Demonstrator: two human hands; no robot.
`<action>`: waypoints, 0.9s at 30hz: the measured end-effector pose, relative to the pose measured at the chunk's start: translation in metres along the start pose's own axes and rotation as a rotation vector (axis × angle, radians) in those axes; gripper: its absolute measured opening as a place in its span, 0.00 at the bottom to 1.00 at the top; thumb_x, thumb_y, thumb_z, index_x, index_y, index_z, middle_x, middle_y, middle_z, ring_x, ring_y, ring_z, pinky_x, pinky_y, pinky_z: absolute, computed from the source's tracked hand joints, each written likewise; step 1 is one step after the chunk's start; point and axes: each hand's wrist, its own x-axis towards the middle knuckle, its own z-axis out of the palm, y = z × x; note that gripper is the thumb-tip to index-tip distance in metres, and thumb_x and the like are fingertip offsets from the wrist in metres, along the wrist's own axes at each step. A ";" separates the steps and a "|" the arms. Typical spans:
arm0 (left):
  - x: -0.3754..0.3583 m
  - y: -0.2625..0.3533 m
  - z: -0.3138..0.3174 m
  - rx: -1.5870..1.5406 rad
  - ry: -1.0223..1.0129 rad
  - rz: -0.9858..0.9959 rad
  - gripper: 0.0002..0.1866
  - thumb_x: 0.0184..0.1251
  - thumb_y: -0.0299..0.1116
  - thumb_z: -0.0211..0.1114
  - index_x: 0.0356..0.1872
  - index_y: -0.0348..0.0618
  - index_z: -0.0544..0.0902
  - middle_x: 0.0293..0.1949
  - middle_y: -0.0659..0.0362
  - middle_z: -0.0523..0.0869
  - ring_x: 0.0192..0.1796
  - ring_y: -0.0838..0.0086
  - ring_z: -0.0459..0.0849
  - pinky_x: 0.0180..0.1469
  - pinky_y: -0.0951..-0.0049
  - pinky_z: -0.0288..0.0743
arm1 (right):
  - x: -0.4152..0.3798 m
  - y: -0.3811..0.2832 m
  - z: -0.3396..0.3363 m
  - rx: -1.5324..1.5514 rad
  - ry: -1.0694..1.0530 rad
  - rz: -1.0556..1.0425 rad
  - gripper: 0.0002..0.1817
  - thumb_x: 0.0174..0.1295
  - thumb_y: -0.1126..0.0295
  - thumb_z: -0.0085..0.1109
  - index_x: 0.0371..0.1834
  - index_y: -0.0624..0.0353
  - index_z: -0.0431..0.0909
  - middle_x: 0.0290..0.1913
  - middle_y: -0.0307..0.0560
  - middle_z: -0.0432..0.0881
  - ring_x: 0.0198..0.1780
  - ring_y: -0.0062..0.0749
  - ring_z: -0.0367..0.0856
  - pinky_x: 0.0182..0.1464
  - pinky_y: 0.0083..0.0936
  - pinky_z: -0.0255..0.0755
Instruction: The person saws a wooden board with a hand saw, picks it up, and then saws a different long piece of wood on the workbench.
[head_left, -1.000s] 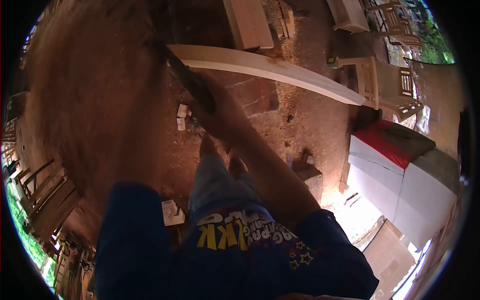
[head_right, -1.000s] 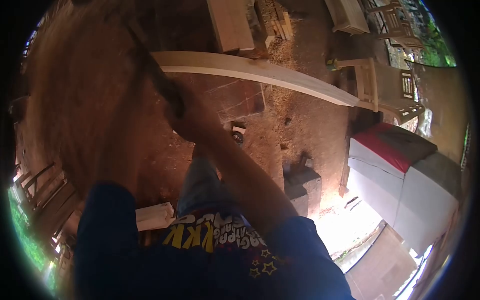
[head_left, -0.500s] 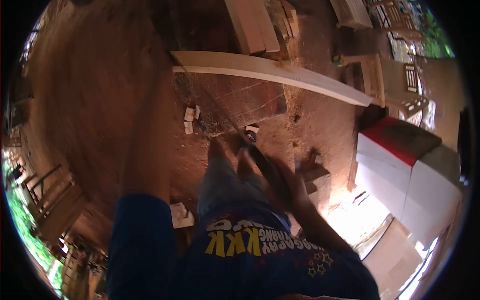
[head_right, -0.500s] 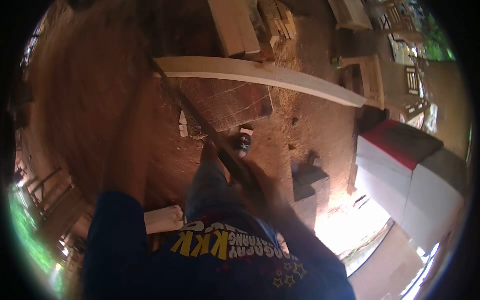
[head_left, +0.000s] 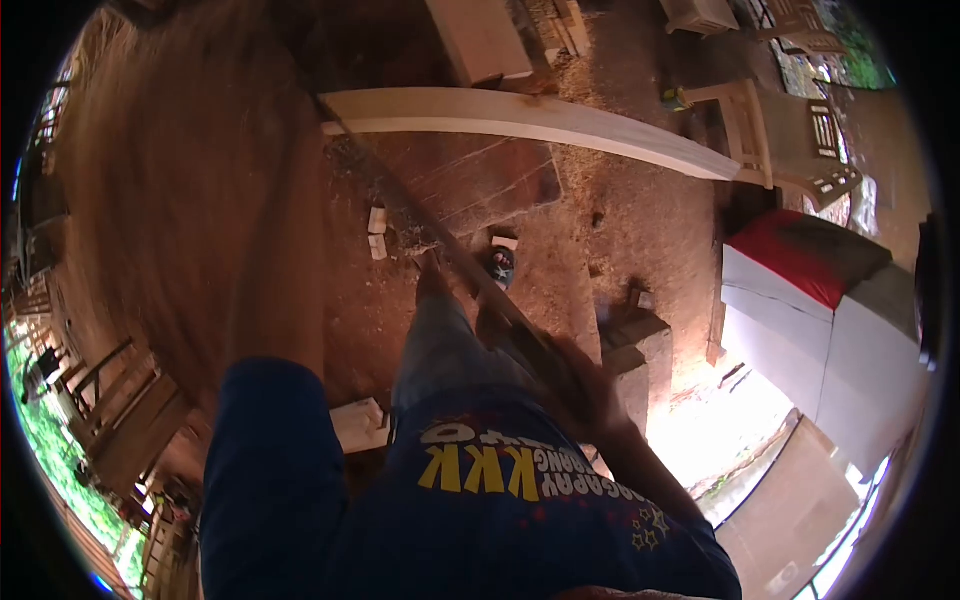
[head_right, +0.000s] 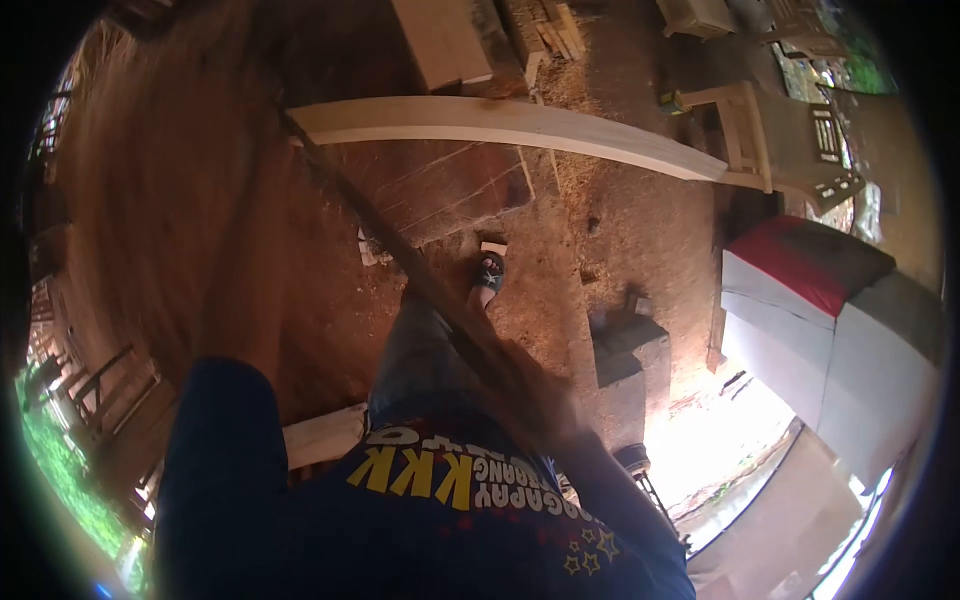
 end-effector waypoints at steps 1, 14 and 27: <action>-0.028 0.031 -0.011 -0.188 0.013 -0.114 0.18 0.80 0.32 0.53 0.59 0.32 0.83 0.53 0.50 0.89 0.52 0.63 0.88 0.51 0.63 0.83 | -0.013 0.008 0.000 0.004 0.076 -0.093 0.37 0.64 0.76 0.66 0.78 0.63 0.66 0.58 0.58 0.88 0.47 0.43 0.93 0.49 0.30 0.84; 0.045 -0.057 0.024 -1.485 -0.373 -0.111 0.17 0.83 0.42 0.51 0.53 0.38 0.80 0.43 0.56 0.84 0.46 0.65 0.85 0.50 0.66 0.81 | 0.262 -0.107 0.067 0.094 0.135 -0.241 0.32 0.67 0.63 0.69 0.73 0.57 0.71 0.51 0.59 0.89 0.54 0.51 0.90 0.55 0.40 0.82; -0.009 -0.026 0.023 -0.319 0.278 0.209 0.06 0.66 0.28 0.65 0.40 0.40 0.85 0.37 0.52 0.89 0.41 0.61 0.89 0.46 0.60 0.83 | 0.259 -0.121 0.070 0.042 0.099 -0.320 0.28 0.72 0.67 0.61 0.74 0.63 0.70 0.52 0.55 0.88 0.54 0.36 0.88 0.57 0.31 0.79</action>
